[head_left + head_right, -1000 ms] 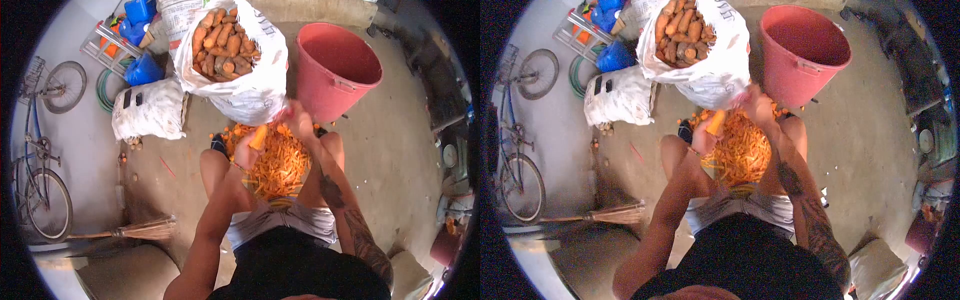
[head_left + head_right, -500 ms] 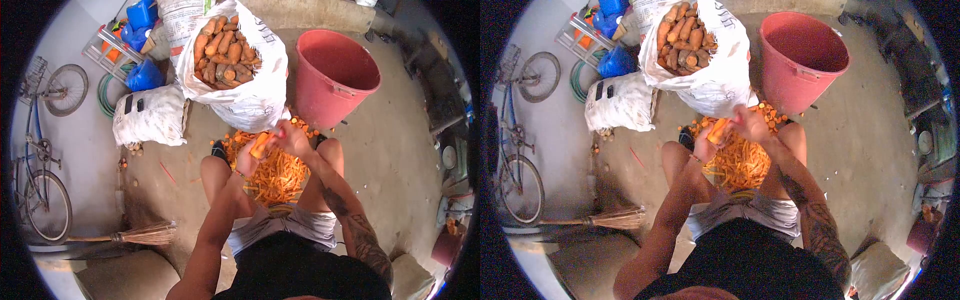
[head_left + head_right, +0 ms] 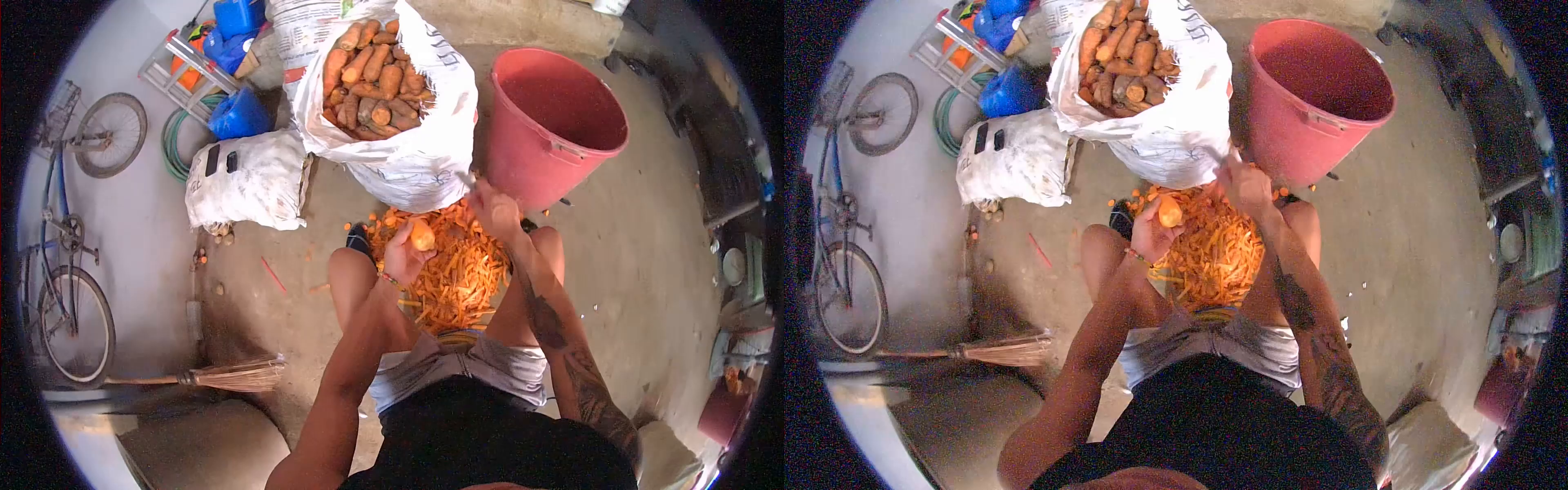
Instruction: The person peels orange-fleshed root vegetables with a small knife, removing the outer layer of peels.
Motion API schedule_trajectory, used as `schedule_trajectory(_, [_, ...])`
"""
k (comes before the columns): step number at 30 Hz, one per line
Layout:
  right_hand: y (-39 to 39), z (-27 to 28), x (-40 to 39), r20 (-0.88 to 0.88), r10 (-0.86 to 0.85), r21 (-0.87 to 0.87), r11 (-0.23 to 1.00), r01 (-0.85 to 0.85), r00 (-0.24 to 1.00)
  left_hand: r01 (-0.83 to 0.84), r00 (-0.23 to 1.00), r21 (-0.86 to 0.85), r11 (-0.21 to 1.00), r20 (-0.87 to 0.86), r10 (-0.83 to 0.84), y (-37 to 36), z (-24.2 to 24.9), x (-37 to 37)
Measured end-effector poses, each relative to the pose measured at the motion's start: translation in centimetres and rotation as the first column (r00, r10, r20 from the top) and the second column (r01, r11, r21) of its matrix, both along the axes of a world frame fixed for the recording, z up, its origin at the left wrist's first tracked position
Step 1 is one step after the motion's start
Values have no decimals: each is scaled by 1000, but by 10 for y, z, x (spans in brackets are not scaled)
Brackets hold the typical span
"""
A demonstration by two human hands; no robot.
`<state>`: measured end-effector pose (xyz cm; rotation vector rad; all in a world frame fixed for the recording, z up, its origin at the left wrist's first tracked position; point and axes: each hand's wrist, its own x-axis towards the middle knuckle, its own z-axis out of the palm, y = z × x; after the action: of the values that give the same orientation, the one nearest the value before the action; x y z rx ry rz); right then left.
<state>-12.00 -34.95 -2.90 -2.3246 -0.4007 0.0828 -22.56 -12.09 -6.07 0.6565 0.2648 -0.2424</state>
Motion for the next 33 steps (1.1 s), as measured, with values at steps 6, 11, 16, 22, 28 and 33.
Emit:
schedule_trajectory(6, [27, 15, -41, 67, 260, -165, 955, -246, 963, -20, 1000, -91, 996, -25, 18, -5, 0, 2])
schedule_trajectory(11, [33, 10, -42, 11, 275, -141, 952, -271, 961, 99, 994, -127, 987, 62, -92, -5, -6, 4])
schedule_trajectory(16, [37, 14, -47, 49, 232, -155, 963, -222, 972, 95, 995, -144, 985, 55, -88, -5, -8, 5])
schedule_trajectory(22, [41, -4, -49, 160, 280, -230, 943, -241, 946, -3, 1000, -153, 988, -18, 0, -8, -6, 6])
schedule_trajectory(28, [44, -8, -54, 158, 271, -95, 961, -258, 949, -14, 998, -157, 987, 50, 22, -3, -3, 3])
schedule_trajectory(33, [46, 18, -63, 10, 277, -19, 961, -277, 961, -27, 1000, -31, 999, 1, 27, -5, 2, 1])
